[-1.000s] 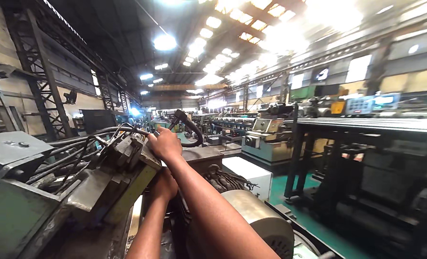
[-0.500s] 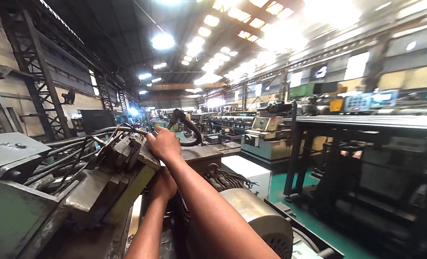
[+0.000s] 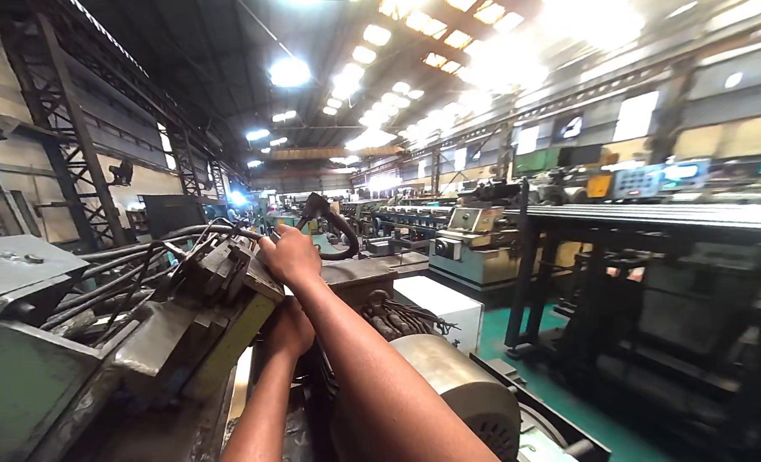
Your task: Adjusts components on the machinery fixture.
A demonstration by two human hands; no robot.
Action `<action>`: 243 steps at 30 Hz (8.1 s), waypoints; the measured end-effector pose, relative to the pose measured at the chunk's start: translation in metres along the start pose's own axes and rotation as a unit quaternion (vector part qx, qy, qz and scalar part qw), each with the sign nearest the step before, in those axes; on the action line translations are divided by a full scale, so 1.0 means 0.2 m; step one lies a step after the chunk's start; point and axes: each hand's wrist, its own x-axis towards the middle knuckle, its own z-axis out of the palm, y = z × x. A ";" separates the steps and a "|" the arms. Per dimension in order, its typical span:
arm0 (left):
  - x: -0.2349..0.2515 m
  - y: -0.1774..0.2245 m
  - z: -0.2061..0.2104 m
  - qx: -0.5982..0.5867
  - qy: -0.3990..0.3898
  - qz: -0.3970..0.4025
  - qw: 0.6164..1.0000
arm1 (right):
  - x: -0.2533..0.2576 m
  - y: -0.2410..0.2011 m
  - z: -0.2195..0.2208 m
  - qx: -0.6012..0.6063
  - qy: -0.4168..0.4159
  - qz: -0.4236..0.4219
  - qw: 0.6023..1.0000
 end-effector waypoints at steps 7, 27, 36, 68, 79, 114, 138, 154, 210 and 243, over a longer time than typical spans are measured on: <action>0.00 0.01 -0.01 0.011 -0.004 -0.006 1.000 | 0.00 0.00 0.00 0.000 -0.004 0.002 1.000; -0.01 0.01 -0.01 0.026 -0.009 -0.001 1.000 | -0.01 0.00 0.00 0.002 -0.003 0.002 1.000; -0.02 0.01 -0.01 0.024 -0.002 -0.004 1.000 | -0.02 -0.01 -0.01 0.000 -0.003 0.000 1.000; 0.25 -0.21 0.20 0.140 0.042 0.029 0.989 | -0.03 -0.02 -0.01 0.004 -0.006 0.001 1.000; 0.25 -0.20 0.19 0.144 0.045 0.037 0.988 | -0.04 -0.02 -0.02 0.002 -0.004 0.001 1.000; 0.22 -0.20 0.18 0.142 0.037 0.034 0.989 | -0.05 -0.02 -0.02 0.012 -0.010 0.006 1.000; 0.21 -0.20 0.19 0.140 0.038 0.020 0.989 | -0.05 -0.02 -0.02 0.009 -0.005 0.005 1.000; 0.21 -0.19 0.18 0.154 0.027 0.033 0.987 | -0.07 -0.02 -0.03 0.015 -0.011 0.002 1.000; 0.17 -0.20 0.17 0.132 0.037 0.070 0.988 | -0.09 -0.02 -0.04 0.021 -0.009 0.000 1.000; 0.15 -0.20 0.17 0.149 0.039 0.056 0.987 | -0.10 -0.03 -0.04 0.011 -0.009 0.001 1.000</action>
